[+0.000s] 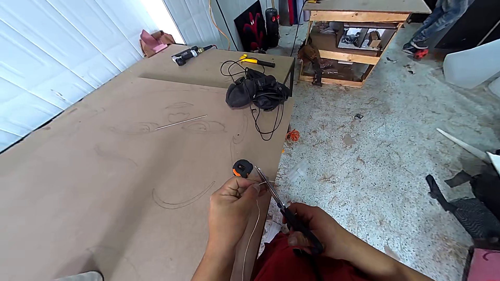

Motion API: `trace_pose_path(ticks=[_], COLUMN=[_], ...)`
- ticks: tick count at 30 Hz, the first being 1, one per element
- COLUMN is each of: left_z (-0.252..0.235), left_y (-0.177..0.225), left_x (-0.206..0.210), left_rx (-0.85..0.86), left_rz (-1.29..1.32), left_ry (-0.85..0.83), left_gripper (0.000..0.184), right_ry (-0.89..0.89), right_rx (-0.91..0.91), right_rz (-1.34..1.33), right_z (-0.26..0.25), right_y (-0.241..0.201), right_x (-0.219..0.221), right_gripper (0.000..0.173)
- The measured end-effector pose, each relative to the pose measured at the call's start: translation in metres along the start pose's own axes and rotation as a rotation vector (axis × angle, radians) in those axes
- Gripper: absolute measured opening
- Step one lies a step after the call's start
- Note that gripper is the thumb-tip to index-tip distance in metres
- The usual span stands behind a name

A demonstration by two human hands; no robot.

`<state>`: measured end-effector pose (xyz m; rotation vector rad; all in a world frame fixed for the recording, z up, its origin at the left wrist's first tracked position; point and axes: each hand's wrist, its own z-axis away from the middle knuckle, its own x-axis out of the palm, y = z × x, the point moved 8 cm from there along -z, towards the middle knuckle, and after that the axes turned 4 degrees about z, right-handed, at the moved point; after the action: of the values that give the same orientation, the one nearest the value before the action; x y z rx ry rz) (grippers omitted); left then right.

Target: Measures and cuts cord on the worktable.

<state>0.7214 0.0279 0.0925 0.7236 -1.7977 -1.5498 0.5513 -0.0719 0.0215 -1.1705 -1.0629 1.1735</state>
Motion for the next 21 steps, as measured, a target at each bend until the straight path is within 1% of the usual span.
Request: trace_pose_path(ticks=[2,4,7,9,12,14,17,19,21], left_z=[0.001,0.002,0.003,0.004,0.005,0.007,0.008,0.007,0.007], left_y=[-0.001,0.001,0.002,0.002,0.006,0.010,0.014,0.017,0.017], left_x=[-0.001,-0.003,-0.005,-0.005,-0.003,0.001,0.007,0.008,0.009], left_rx=[-0.011,-0.007,0.005,0.014,0.069,0.098,0.132,0.144,0.134], left_rz=[0.042,0.046,0.018,-0.029,-0.161,-0.264,-0.353,-0.380,-0.372], left_ry=[-0.001,0.006,0.009,0.024,0.052,0.043,0.028,0.042,0.052], left_gripper=[0.007,0.007,0.005,0.005,0.003,0.003,0.004,0.005,0.005], right_ry=[-0.018,-0.074,-0.189,-0.228,-0.185,-0.136,-0.066,-0.005,0.104], right_rx=[0.011,0.037,0.026,0.004,0.026,0.038,0.043,0.052,0.024], right_rz=[-0.017,-0.034,-0.036,-0.033,-0.008,0.007,0.033,0.092,0.164], right_z=[-0.001,-0.004,-0.009,-0.011,-0.015,-0.018,-0.021,-0.020,-0.017], right_y=[-0.001,-0.003,-0.006,-0.006,-0.006,-0.007,-0.008,-0.007,-0.008], right_x=[0.001,0.002,0.008,0.012,0.009,0.006,0.001,-0.004,-0.009], right_gripper=[0.056,0.060,0.075,0.083,0.086,0.086,0.084,0.078,0.066])
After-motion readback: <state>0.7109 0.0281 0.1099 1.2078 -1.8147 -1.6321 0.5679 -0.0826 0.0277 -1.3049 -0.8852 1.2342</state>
